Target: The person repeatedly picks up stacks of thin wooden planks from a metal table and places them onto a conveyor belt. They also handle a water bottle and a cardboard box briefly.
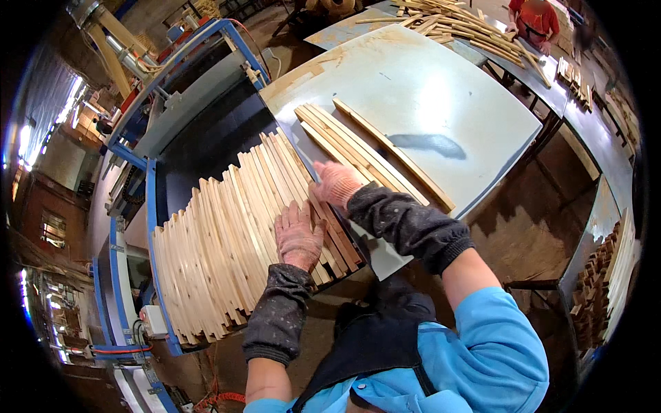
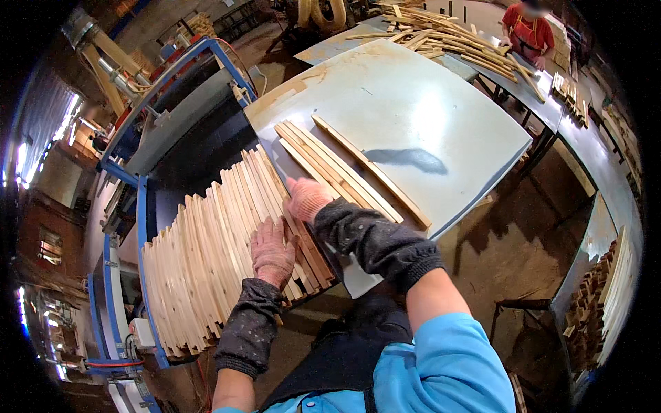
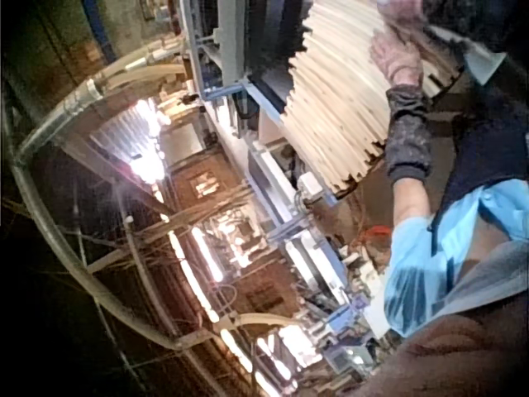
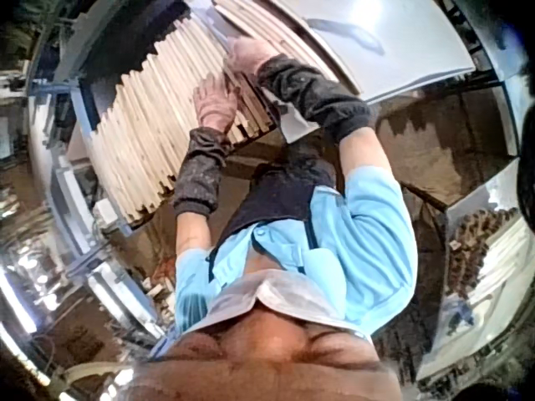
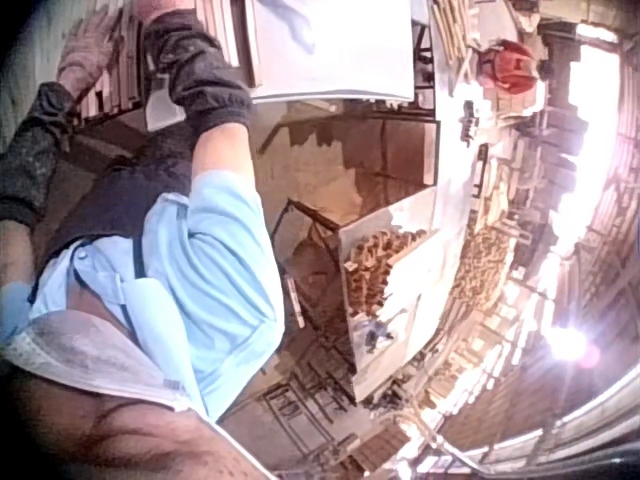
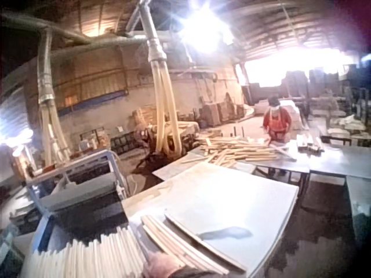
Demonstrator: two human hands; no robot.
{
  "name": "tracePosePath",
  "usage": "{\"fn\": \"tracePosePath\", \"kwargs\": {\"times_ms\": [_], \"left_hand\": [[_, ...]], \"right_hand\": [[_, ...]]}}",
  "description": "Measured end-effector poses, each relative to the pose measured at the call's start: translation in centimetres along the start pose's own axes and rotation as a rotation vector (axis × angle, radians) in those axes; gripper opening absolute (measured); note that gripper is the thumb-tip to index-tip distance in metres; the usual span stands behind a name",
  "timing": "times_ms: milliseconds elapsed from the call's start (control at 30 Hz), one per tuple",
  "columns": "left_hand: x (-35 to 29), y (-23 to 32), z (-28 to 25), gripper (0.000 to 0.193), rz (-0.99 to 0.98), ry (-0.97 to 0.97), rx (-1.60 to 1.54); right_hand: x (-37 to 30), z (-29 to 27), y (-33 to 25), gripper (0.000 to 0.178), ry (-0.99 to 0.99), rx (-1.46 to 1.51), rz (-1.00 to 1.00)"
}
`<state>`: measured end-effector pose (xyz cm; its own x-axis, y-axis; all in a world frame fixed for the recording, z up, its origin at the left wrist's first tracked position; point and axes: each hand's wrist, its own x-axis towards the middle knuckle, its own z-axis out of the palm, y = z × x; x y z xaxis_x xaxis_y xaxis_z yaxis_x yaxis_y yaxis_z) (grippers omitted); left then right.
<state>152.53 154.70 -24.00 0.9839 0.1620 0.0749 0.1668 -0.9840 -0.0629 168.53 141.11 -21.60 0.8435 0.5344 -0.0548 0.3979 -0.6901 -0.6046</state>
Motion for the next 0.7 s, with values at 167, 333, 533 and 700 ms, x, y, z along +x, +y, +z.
{"fn": "tracePosePath", "kwargs": {"times_ms": [167,333,533,700], "left_hand": [[-0.1,0.2,-0.2,0.076,-0.009,-0.001,-0.013],[-0.2,-0.1,0.4,0.078,-0.001,0.032,-0.034],[0.3,-0.5,0.5,0.079,-0.001,0.031,0.028],[0.5,-0.2,0.6,0.078,-0.035,0.021,-0.048]], "right_hand": [[0.9,2.1,0.3,0.059,-0.05,0.249,0.073],[2.8,3.6,1.1,0.054,-0.025,0.213,0.03],[4.0,4.6,-0.6,0.043,0.032,0.094,0.037],[3.2,4.1,0.1,0.043,-0.015,0.223,0.059]]}}
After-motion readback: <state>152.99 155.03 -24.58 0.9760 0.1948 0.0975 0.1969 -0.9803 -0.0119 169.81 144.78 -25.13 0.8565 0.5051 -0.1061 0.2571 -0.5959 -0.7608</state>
